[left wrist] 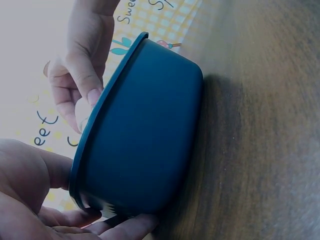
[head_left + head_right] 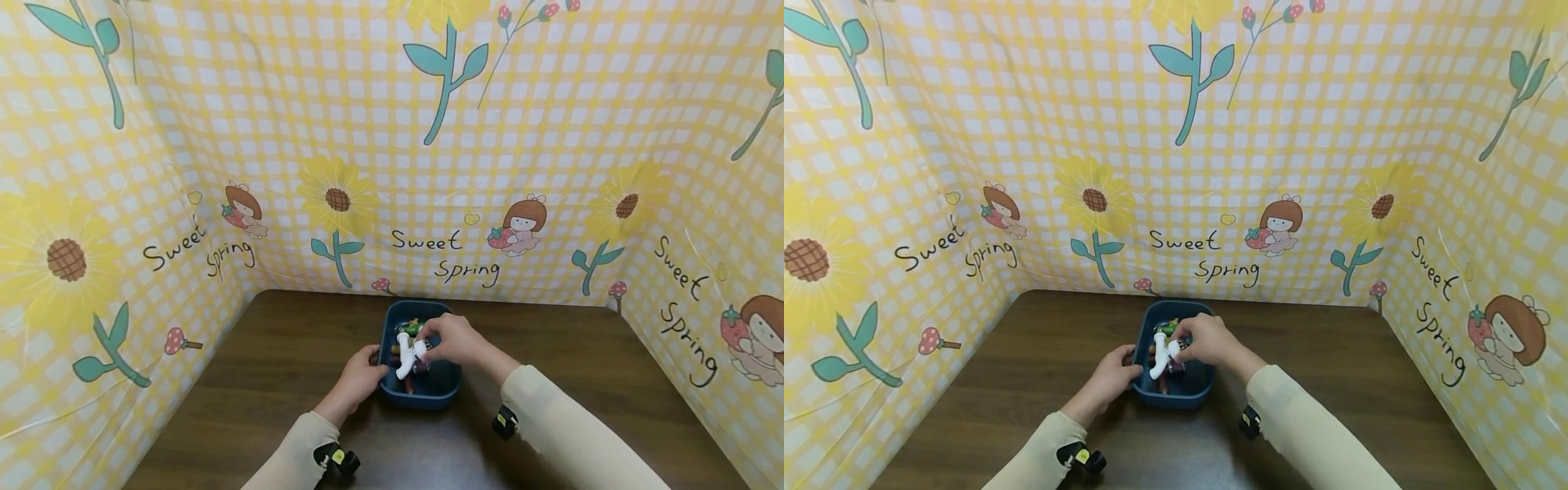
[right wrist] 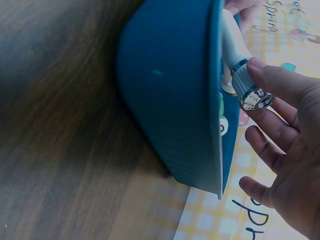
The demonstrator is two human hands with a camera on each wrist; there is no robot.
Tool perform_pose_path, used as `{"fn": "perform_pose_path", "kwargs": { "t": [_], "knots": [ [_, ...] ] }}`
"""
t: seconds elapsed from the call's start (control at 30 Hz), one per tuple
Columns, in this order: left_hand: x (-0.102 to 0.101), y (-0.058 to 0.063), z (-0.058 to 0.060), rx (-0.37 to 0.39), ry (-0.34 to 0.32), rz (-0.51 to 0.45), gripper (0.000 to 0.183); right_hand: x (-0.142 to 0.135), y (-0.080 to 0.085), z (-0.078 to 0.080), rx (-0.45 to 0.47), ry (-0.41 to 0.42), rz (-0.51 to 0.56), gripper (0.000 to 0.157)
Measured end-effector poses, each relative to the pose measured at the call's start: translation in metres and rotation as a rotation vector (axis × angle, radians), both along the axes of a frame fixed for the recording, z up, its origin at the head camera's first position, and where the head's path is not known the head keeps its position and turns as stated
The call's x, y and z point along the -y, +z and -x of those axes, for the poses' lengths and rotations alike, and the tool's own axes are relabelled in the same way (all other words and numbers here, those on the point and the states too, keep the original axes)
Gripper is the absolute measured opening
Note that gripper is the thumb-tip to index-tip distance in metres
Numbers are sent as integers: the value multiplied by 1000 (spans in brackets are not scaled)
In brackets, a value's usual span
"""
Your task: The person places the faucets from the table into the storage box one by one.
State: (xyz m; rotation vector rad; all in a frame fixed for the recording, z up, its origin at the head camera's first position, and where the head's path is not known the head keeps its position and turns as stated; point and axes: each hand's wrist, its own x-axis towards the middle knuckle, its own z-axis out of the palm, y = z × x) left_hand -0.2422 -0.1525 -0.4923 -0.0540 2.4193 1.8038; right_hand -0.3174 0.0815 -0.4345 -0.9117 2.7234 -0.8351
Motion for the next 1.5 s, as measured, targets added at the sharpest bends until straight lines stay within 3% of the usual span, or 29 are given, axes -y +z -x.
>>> {"fn": "perform_pose_path", "kwargs": {
  "t": [0.3, 1.1, 1.5],
  "knots": [
    [0, 1, -1, -2, 9, 26, 53, 8, 1, -4, -44, 35, -100, 24],
    [2, 0, 0, -13, 2, 38, 52, 19, -3, 1, 112, 47, -33, 25],
    [2, 2, -1, 0, 6, 47, 52, 21, -1, 6, 106, 69, -64, 29]
  ]
}}
